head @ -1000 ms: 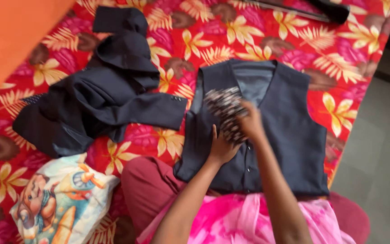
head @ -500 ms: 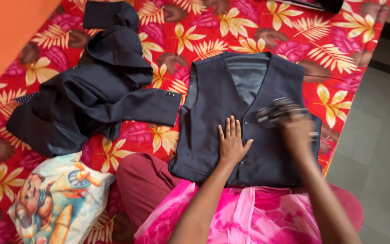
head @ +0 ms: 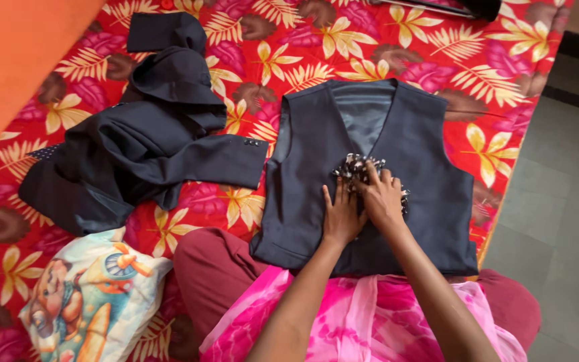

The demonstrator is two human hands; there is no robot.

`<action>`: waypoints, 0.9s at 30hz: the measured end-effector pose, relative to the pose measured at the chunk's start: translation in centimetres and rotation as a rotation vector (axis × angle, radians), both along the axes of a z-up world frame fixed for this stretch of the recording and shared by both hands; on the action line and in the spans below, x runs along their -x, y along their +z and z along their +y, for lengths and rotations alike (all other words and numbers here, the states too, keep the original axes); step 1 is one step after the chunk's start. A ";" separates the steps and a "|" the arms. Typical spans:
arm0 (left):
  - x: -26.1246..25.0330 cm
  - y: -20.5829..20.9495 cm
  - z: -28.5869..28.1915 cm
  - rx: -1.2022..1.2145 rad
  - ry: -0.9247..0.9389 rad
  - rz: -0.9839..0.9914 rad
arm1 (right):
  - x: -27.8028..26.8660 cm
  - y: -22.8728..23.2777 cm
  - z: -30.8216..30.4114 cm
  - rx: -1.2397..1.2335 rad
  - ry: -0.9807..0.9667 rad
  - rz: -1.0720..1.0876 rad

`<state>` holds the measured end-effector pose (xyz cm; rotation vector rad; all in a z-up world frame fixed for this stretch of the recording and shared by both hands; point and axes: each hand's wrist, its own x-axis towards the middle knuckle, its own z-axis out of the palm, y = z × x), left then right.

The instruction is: The person wipes a dark vest laid out on a bed using a patterned cloth. The person wipes the front and back of the vest, then flips it over to continue wiping the other side.

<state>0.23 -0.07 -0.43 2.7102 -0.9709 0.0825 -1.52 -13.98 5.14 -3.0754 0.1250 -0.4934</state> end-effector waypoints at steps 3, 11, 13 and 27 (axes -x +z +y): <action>-0.1 -0.1 0.3 0.066 0.020 -0.012 | -0.7 -0.5 -1.4 0.056 -0.080 0.115; 0.3 0.1 0.3 0.123 0.017 -0.004 | -0.3 1.3 -6.1 0.078 -0.431 -0.080; 0.3 0.0 0.5 0.125 0.007 -0.015 | -0.1 1.0 -4.0 -0.001 -0.312 -0.078; 0.1 -0.3 -0.2 0.106 0.023 -0.018 | -2.0 3.3 -4.7 0.321 -0.254 0.047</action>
